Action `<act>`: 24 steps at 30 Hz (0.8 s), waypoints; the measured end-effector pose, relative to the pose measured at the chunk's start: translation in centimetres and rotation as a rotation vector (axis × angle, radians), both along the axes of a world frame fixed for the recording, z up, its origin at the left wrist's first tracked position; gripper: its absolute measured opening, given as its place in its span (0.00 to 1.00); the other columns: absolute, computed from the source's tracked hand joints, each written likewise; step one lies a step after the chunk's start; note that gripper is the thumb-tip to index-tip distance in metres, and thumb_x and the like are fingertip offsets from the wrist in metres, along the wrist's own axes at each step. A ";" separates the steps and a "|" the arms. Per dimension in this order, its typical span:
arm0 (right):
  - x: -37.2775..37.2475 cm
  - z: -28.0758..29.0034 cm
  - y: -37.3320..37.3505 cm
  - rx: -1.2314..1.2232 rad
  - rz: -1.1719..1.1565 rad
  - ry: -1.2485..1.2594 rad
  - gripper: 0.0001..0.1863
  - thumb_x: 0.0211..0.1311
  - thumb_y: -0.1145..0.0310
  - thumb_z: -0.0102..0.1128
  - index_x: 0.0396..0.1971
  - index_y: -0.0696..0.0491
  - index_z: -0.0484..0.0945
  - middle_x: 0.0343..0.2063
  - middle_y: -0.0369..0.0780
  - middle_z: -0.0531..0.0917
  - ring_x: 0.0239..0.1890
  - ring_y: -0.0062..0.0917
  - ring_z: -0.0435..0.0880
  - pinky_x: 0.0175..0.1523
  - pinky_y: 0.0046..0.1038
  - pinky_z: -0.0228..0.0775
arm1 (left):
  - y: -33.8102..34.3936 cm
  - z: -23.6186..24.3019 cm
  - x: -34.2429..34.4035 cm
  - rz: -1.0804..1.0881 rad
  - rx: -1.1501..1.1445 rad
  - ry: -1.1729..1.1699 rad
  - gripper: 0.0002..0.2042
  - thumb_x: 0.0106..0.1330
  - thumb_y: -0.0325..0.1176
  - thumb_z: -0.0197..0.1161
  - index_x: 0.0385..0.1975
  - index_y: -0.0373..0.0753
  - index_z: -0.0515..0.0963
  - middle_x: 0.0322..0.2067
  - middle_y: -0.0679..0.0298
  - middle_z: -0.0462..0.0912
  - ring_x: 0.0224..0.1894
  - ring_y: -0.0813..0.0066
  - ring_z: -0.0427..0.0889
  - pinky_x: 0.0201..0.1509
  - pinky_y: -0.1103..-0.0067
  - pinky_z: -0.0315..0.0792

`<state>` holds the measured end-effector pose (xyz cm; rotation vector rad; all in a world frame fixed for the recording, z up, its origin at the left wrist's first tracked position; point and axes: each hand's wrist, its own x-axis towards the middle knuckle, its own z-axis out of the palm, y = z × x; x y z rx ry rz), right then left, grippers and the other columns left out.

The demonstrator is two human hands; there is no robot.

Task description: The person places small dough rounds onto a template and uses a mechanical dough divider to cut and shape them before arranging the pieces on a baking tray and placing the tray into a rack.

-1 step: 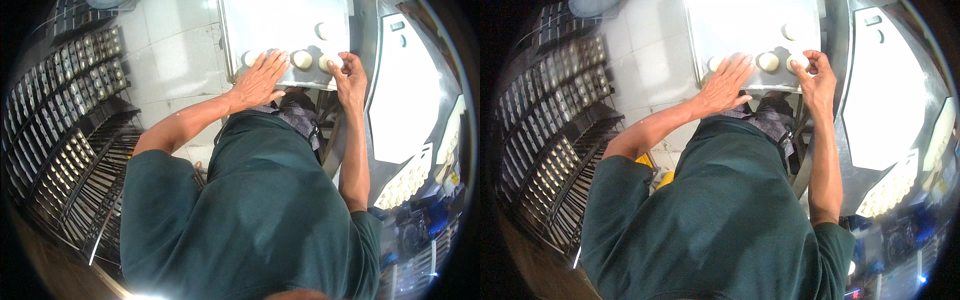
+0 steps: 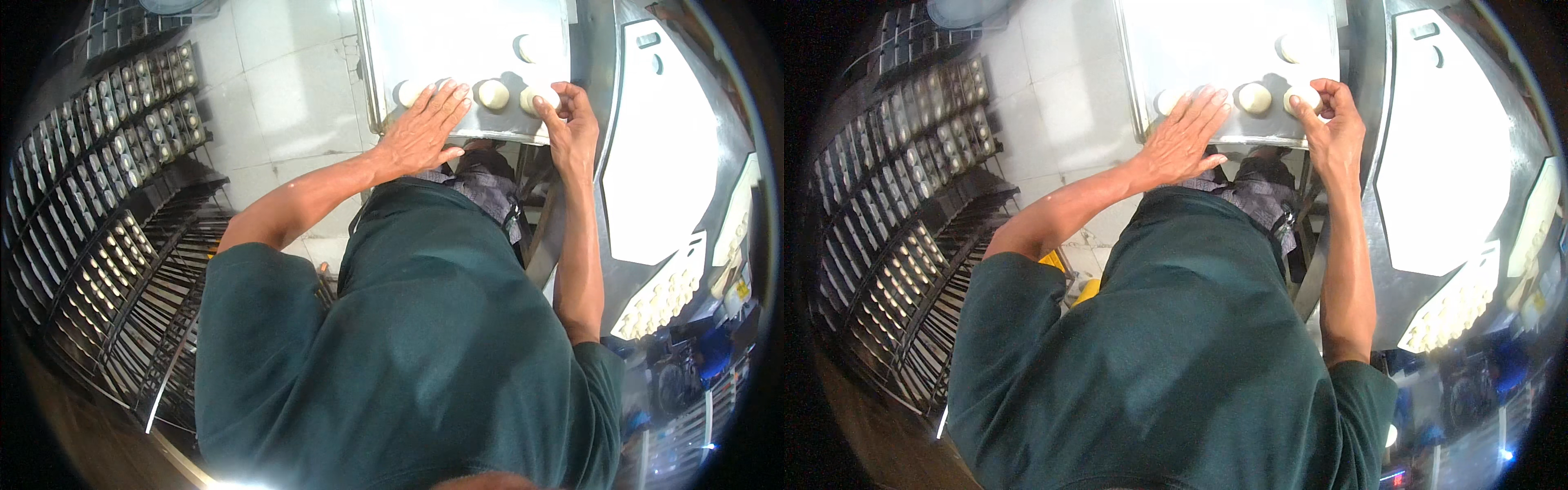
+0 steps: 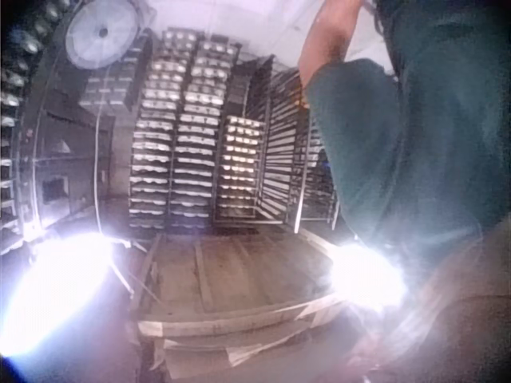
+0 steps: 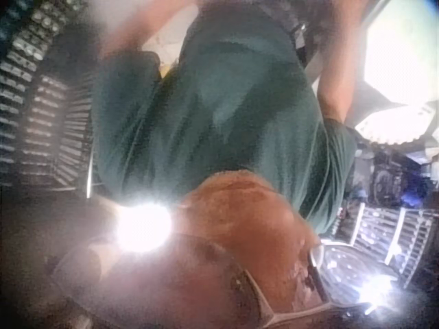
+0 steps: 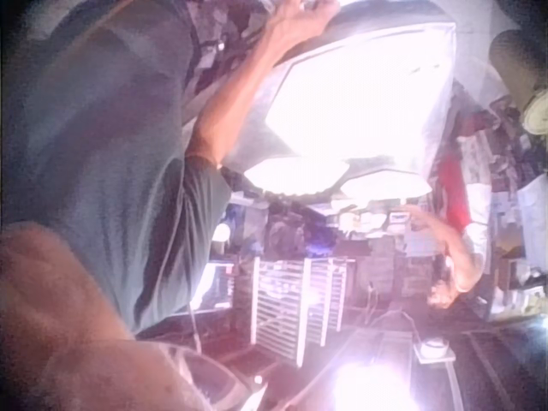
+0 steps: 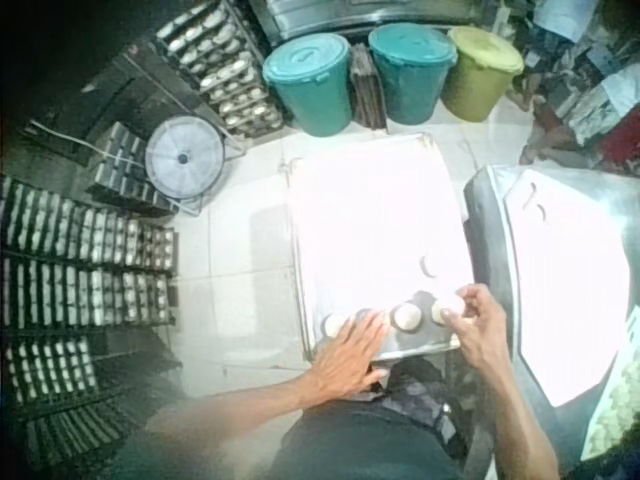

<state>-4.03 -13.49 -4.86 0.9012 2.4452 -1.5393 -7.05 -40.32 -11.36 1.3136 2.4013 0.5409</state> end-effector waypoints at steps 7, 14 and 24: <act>-0.4 0.5 0.2 0.029 -0.010 0.029 0.21 0.60 0.63 0.76 0.48 0.56 0.80 0.37 0.36 0.85 0.37 0.19 0.76 0.46 0.25 0.74 | -0.1 1.0 0.4 0.010 -0.024 -0.016 0.42 0.69 0.56 0.60 0.74 0.32 0.56 0.75 0.46 0.54 0.79 0.49 0.48 0.80 0.51 0.45; -2.5 -0.8 1.5 -0.060 -0.053 0.102 0.19 0.60 0.65 0.73 0.48 0.57 0.79 0.35 0.36 0.84 0.35 0.17 0.74 0.43 0.23 0.71 | 0.4 1.3 -0.3 0.022 -0.042 -0.049 0.41 0.68 0.53 0.62 0.72 0.29 0.59 0.75 0.45 0.55 0.78 0.48 0.49 0.78 0.47 0.46; -13.0 -4.5 3.5 0.215 0.168 0.085 0.26 0.60 0.58 0.72 0.54 0.57 0.80 0.47 0.49 0.85 0.47 0.37 0.84 0.57 0.37 0.75 | 1.1 3.4 -0.8 0.309 0.120 -0.036 0.43 0.63 0.48 0.69 0.72 0.27 0.58 0.75 0.43 0.55 0.77 0.42 0.52 0.77 0.45 0.38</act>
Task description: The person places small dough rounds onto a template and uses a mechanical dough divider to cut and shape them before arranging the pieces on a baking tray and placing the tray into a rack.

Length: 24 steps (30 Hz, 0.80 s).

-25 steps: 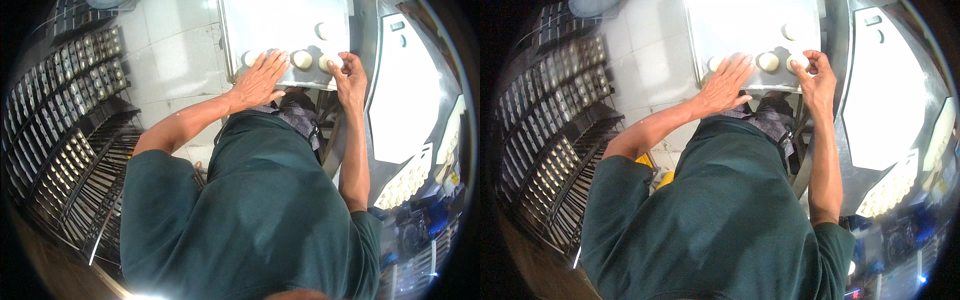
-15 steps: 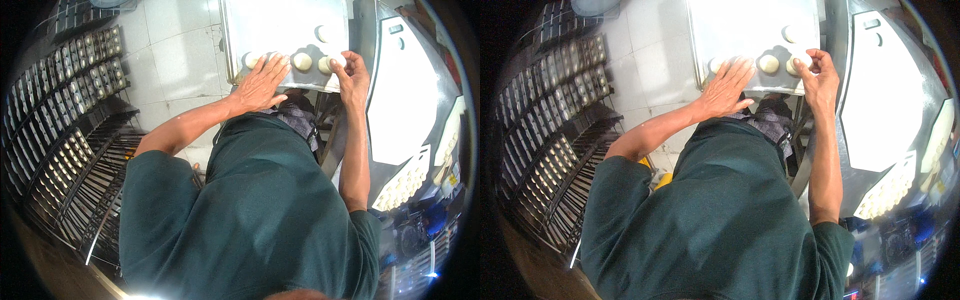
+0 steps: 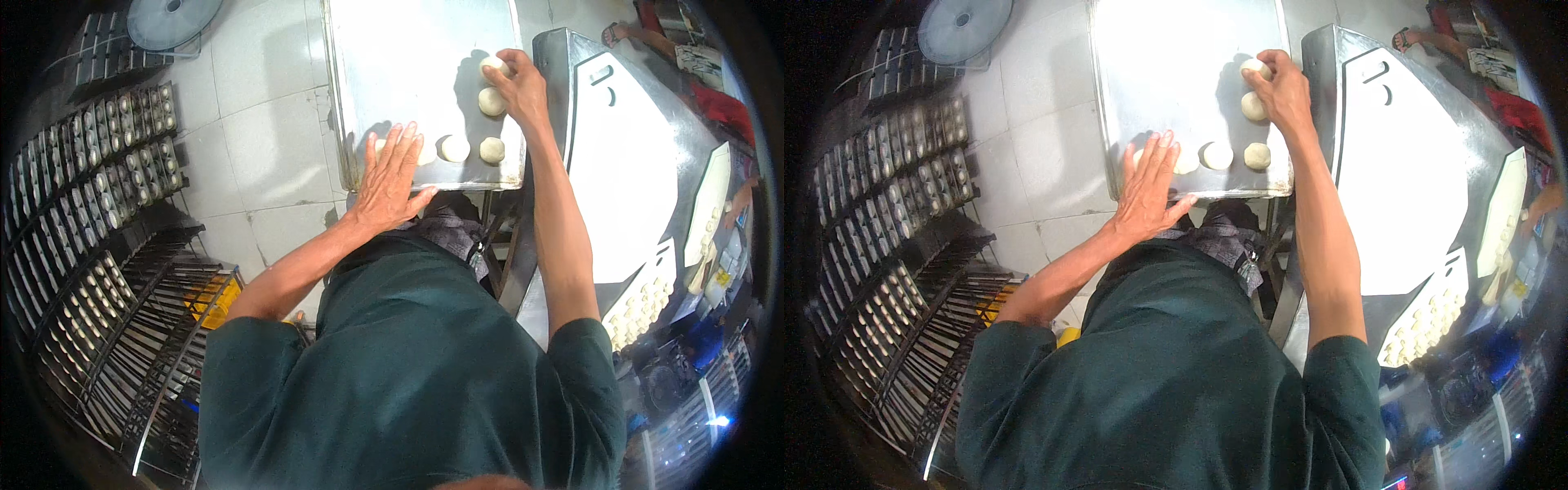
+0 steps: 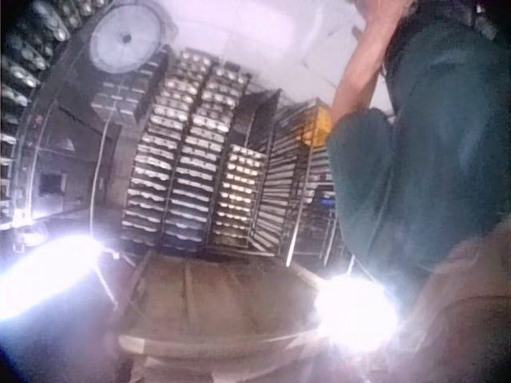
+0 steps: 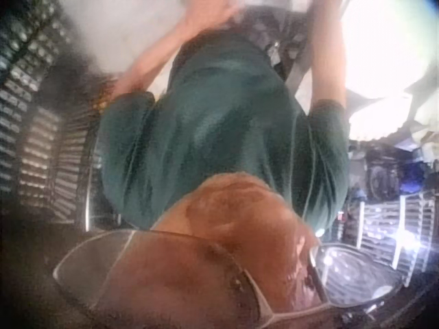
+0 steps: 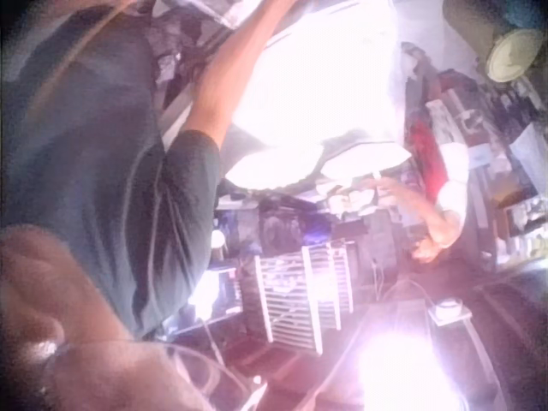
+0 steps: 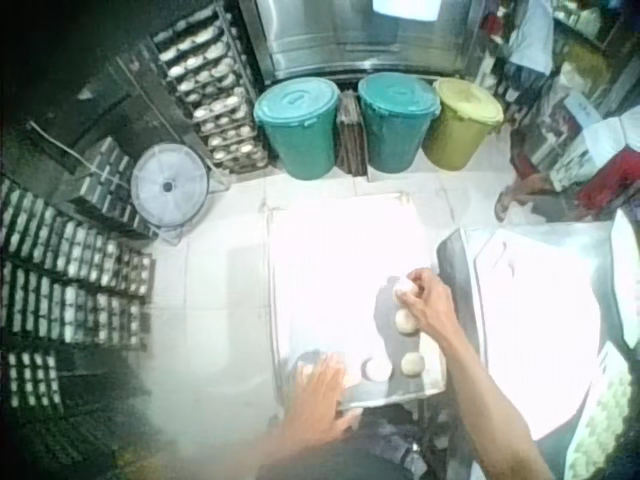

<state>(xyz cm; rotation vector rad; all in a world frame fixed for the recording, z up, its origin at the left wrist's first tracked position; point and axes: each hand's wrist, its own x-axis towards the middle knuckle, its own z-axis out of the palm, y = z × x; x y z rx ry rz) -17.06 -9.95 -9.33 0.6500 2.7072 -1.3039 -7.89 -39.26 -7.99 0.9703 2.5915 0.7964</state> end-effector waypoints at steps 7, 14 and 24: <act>-0.5 -3.3 0.6 0.306 0.275 0.301 0.30 0.64 0.59 0.69 0.62 0.57 0.74 0.61 0.52 0.76 0.63 0.45 0.73 0.70 0.42 0.63 | -0.3 -0.3 -0.4 0.148 -0.035 -0.024 0.44 0.62 0.46 0.70 0.72 0.26 0.57 0.74 0.42 0.55 0.77 0.42 0.53 0.77 0.45 0.37; 2.5 -4.0 -2.3 0.642 0.519 0.185 0.45 0.72 0.40 0.51 0.74 0.60 0.55 0.75 0.54 0.56 0.79 0.48 0.48 0.80 0.52 0.37 | -0.5 -0.2 0.1 0.120 -0.033 -0.085 0.45 0.62 0.46 0.70 0.72 0.27 0.57 0.74 0.43 0.56 0.77 0.45 0.53 0.78 0.46 0.37; 3.9 0.7 -2.8 0.515 0.338 0.195 0.42 0.63 0.45 0.66 0.70 0.56 0.65 0.70 0.53 0.66 0.75 0.47 0.60 0.76 0.54 0.47 | 1.5 0.2 -1.0 -0.035 -0.025 -0.066 0.44 0.61 0.45 0.70 0.72 0.27 0.57 0.74 0.42 0.57 0.77 0.45 0.53 0.78 0.45 0.37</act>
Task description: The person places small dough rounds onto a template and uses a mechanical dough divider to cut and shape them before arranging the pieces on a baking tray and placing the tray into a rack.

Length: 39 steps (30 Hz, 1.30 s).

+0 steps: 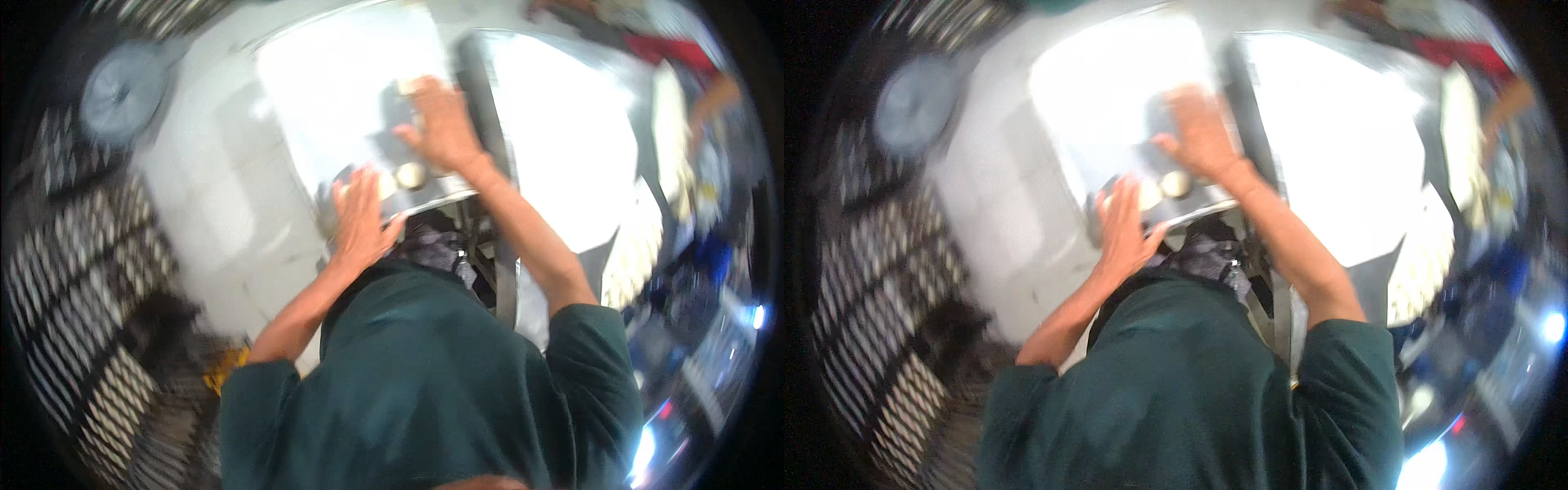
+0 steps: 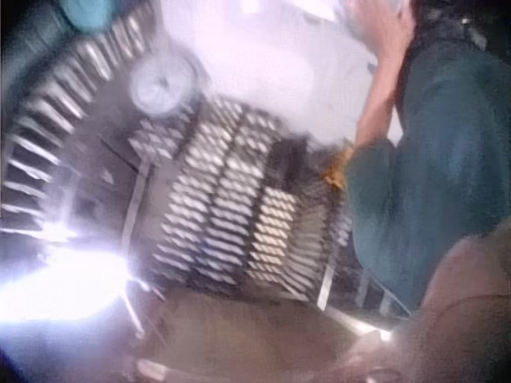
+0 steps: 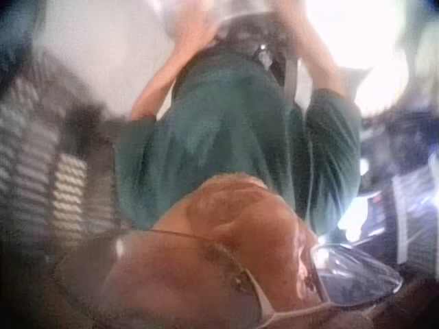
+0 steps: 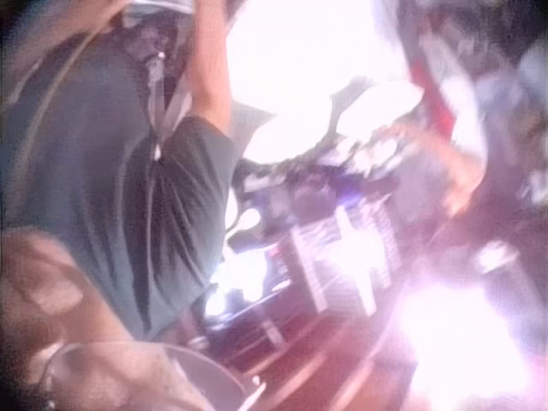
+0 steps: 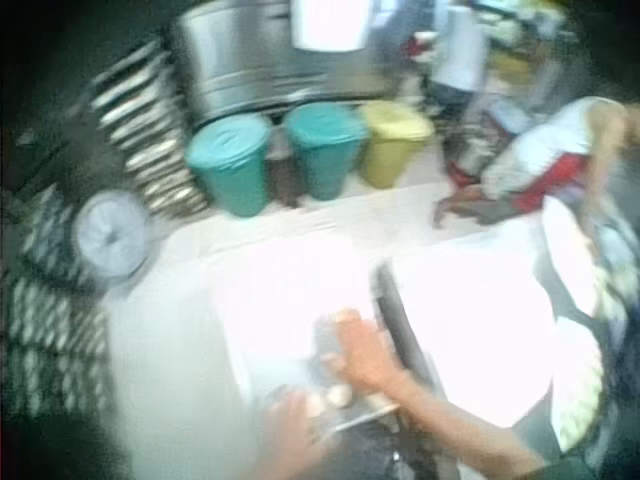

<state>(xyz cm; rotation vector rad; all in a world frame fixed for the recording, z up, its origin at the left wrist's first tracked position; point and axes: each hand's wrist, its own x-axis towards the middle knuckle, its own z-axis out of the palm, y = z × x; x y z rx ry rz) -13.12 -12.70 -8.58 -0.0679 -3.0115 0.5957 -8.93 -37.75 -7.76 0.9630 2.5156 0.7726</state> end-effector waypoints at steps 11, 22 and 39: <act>28.6 8.9 17.5 -0.104 -1.137 0.374 0.16 0.64 0.66 0.67 0.50 0.55 0.83 0.46 0.46 0.87 0.51 0.40 0.86 0.58 0.35 0.77 | 9.4 1.1 3.4 -0.364 0.085 0.013 0.40 0.64 0.39 0.68 0.72 0.29 0.58 0.75 0.44 0.55 0.77 0.45 0.53 0.78 0.44 0.36; 31.9 3.3 41.6 0.089 -1.407 -0.102 0.31 0.59 0.54 0.67 0.58 0.58 0.74 0.47 0.53 0.86 0.51 0.50 0.85 0.58 0.45 0.74 | 15.9 3.5 11.4 -0.383 0.114 -0.040 0.30 0.63 0.32 0.69 0.65 0.32 0.68 0.65 0.48 0.71 0.69 0.50 0.68 0.77 0.47 0.48; 41.5 8.3 3.3 -0.208 -0.977 0.273 0.22 0.59 0.63 0.68 0.50 0.58 0.76 0.42 0.51 0.81 0.41 0.47 0.81 0.51 0.43 0.74 | 16.4 1.3 12.8 -0.318 0.148 -0.807 0.14 0.76 0.36 0.59 0.53 0.34 0.78 0.46 0.60 0.83 0.48 0.72 0.81 0.55 0.74 0.74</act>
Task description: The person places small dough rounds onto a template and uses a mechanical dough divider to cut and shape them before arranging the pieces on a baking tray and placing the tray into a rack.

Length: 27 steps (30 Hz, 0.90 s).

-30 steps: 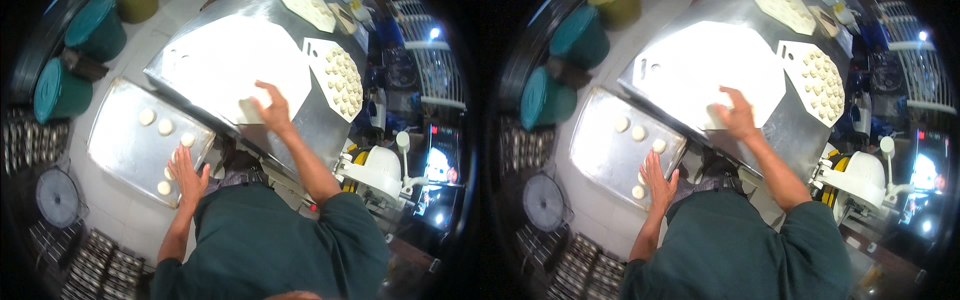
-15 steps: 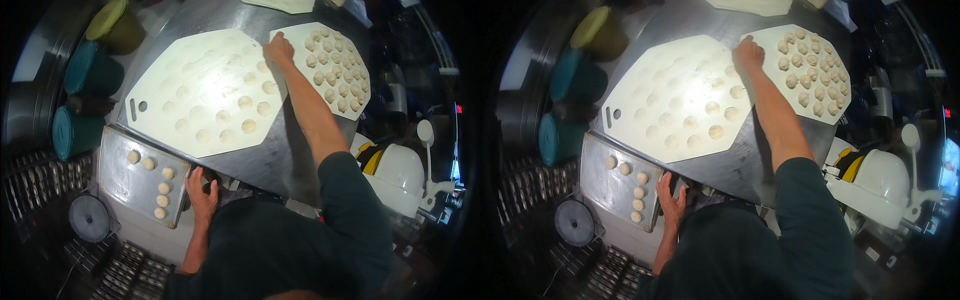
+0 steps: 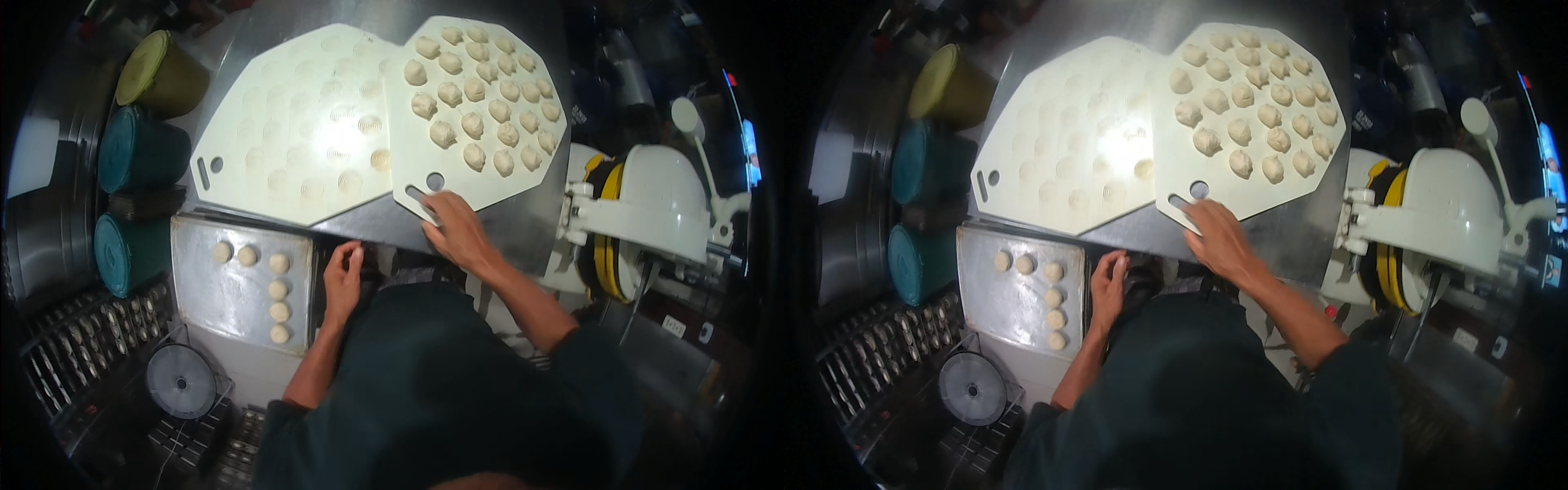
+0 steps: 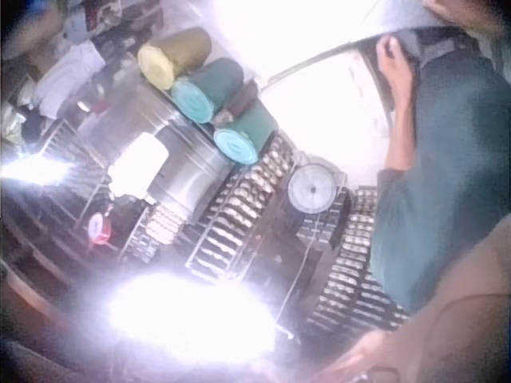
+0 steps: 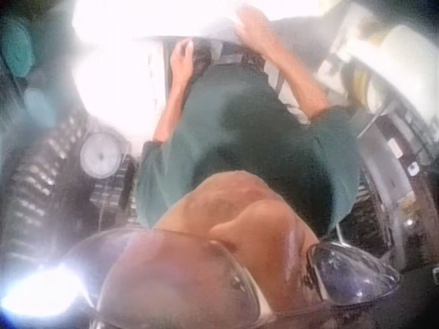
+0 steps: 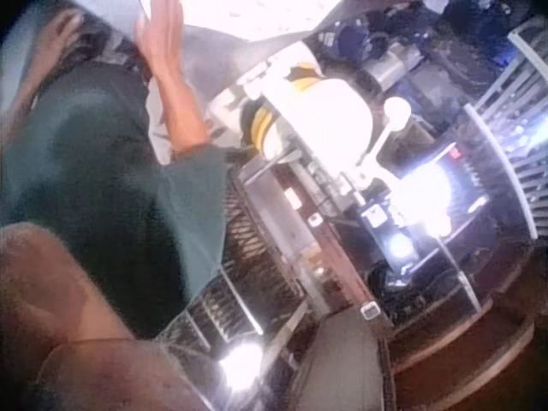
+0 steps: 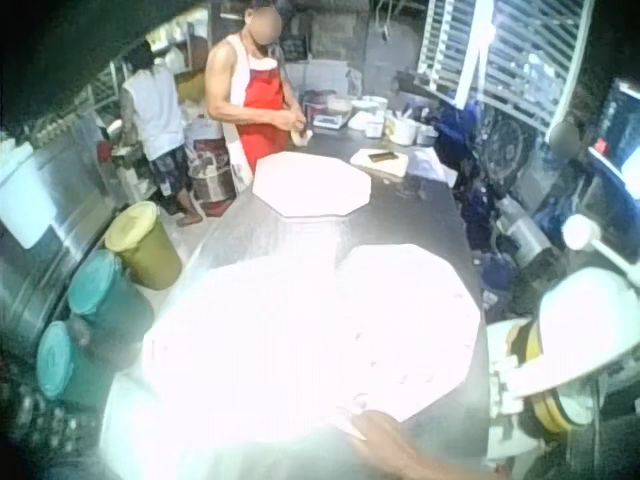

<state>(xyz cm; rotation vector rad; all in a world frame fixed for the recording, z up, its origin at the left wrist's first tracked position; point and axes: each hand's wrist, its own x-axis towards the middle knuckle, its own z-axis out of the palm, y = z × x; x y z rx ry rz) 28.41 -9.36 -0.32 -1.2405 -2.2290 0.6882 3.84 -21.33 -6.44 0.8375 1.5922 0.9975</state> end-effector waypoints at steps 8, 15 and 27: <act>1.9 -5.2 -16.7 -1.036 -1.051 1.540 0.14 0.77 0.57 0.57 0.45 0.52 0.71 0.36 0.39 0.78 0.39 0.36 0.81 0.53 0.45 0.75 | -0.4 -2.6 -2.7 -0.019 -0.087 -0.397 0.25 0.82 0.50 0.44 0.59 0.33 0.74 0.49 0.60 0.82 0.45 0.76 0.80 0.51 0.78 0.73; 3.4 -4.8 -20.9 -0.767 -1.209 1.614 0.12 0.79 0.58 0.53 0.42 0.52 0.70 0.20 0.32 0.63 0.24 0.26 0.67 0.40 0.41 0.72 | 1.6 -2.4 -3.0 -0.026 -0.160 -0.585 0.28 0.80 0.59 0.41 0.56 0.37 0.72 0.51 0.59 0.80 0.49 0.69 0.80 0.53 0.71 0.72; 16.8 -6.8 -38.8 -0.548 -1.852 1.279 0.18 0.70 0.48 0.63 0.35 0.48 0.77 0.16 0.27 0.64 0.14 0.14 0.59 0.19 0.22 0.55 | -4.9 0.6 4.2 0.206 -0.366 -0.971 0.36 0.77 0.62 0.36 0.71 0.36 0.63 0.70 0.54 0.68 0.72 0.51 0.65 0.78 0.55 0.55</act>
